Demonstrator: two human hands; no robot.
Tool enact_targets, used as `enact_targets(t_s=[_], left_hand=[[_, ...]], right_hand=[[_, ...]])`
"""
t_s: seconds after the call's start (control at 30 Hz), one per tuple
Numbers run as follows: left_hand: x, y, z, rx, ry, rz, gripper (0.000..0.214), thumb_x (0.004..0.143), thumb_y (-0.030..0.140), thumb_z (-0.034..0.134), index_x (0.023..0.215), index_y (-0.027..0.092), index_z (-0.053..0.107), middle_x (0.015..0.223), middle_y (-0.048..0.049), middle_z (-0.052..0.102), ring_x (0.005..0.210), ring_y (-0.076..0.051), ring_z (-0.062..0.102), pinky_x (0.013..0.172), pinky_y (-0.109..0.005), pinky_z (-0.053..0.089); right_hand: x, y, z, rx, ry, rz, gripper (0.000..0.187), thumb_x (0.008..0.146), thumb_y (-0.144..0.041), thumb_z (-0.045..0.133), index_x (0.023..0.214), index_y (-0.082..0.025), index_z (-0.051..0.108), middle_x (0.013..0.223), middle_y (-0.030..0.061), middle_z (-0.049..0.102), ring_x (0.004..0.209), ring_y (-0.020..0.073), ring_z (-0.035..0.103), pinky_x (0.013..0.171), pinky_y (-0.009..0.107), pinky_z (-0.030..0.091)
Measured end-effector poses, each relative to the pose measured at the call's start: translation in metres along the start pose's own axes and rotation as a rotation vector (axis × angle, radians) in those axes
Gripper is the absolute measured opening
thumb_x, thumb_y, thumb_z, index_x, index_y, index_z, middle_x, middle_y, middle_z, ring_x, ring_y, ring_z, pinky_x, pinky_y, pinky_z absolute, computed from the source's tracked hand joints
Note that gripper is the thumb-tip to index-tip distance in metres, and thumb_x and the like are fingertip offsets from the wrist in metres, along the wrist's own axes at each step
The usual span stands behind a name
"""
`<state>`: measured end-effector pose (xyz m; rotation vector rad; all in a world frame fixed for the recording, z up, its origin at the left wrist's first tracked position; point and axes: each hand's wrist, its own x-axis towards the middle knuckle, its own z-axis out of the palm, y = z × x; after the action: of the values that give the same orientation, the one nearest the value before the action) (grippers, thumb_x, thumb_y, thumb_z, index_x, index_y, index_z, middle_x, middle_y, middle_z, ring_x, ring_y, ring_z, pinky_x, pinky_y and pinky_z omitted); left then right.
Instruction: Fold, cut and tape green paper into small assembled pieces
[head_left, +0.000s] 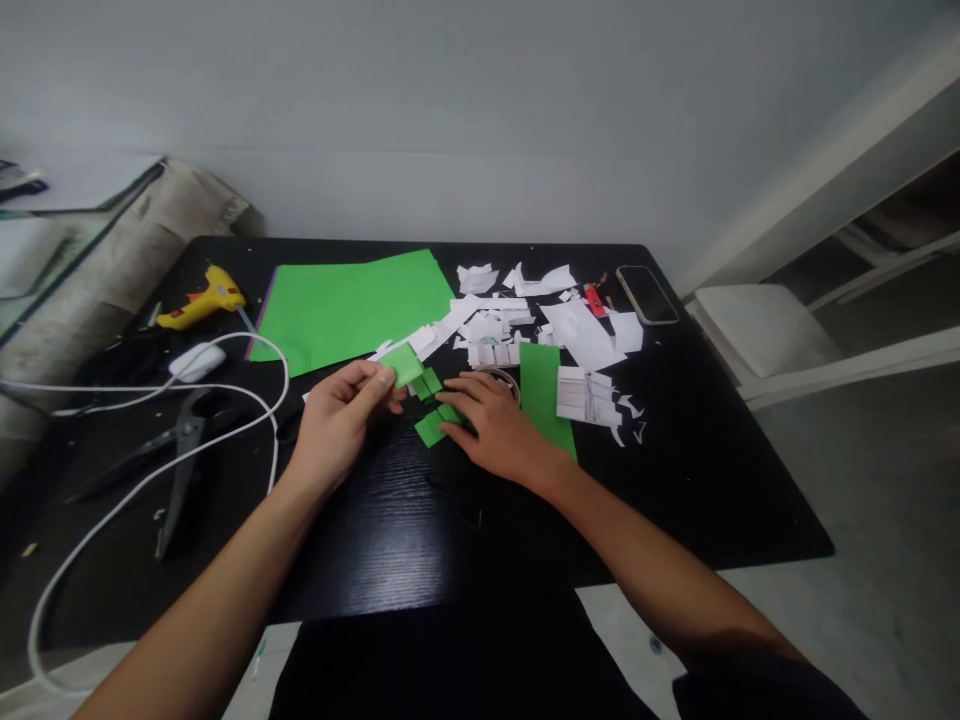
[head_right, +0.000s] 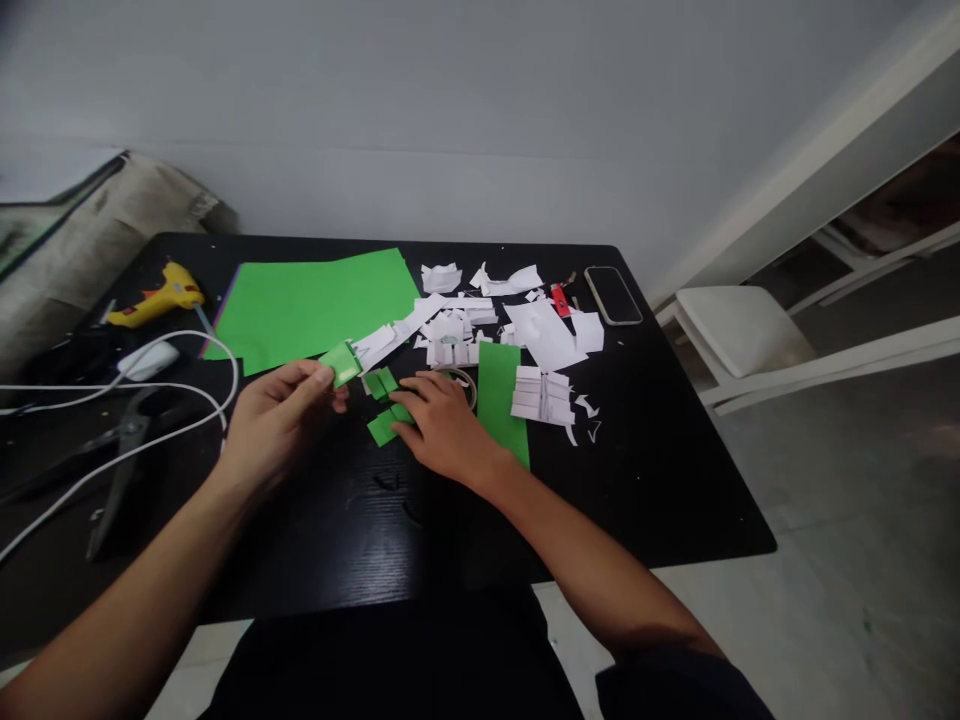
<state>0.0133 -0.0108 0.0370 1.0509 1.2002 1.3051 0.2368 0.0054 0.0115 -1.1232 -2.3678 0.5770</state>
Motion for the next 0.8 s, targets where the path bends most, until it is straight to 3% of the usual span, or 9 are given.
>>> enact_targets(t_s=[0.13, 0.37, 0.53, 0.8], left_hand=[[-0.0005, 0.0015, 0.0034, -0.043, -0.012, -0.046, 0.03, 0.087, 0.044, 0.086, 0.085, 0.018, 0.071, 0.077, -0.0043, 0.078, 0.063, -0.015, 0.071, 0.06, -0.025, 0.058], [-0.0007, 0.0043, 0.0045, -0.041, 0.001, -0.011, 0.03, 0.086, 0.041, 0.087, 0.086, 0.018, 0.068, 0.072, -0.0048, 0.079, 0.057, -0.015, 0.072, 0.055, -0.026, 0.059], [-0.0021, 0.0059, 0.0038, -0.031, 0.039, 0.019, 0.023, 0.083, 0.035, 0.088, 0.087, 0.017, 0.074, 0.063, 0.0005, 0.073, 0.049, -0.012, 0.063, 0.052, -0.024, 0.054], [-0.0027, 0.0048, 0.0034, 0.023, 0.045, 0.062, 0.014, 0.087, 0.029, 0.083, 0.084, 0.019, 0.075, 0.064, 0.0017, 0.068, 0.055, -0.011, 0.06, 0.06, -0.024, 0.051]], right_hand=[[-0.0013, -0.0035, 0.0036, -0.104, -0.062, -0.017, 0.03, 0.102, -0.026, 0.071, 0.131, -0.018, 0.072, 0.147, 0.0146, 0.067, 0.149, 0.0352, 0.049, 0.125, 0.059, 0.039], [-0.0013, -0.0074, 0.0006, -0.068, -0.055, -0.02, 0.011, 0.1, -0.021, 0.072, 0.11, -0.021, 0.07, 0.12, 0.0106, 0.074, 0.129, 0.032, 0.061, 0.113, 0.052, 0.045], [-0.0039, -0.0064, 0.0011, -0.149, -0.007, -0.033, 0.019, 0.1, -0.026, 0.074, 0.119, -0.022, 0.075, 0.143, 0.016, 0.063, 0.136, 0.036, 0.055, 0.116, 0.058, 0.043], [-0.0023, -0.0048, 0.0017, -0.173, -0.002, -0.02, 0.019, 0.097, -0.031, 0.079, 0.112, -0.02, 0.075, 0.124, 0.0137, 0.067, 0.122, 0.0344, 0.059, 0.111, 0.056, 0.046]])
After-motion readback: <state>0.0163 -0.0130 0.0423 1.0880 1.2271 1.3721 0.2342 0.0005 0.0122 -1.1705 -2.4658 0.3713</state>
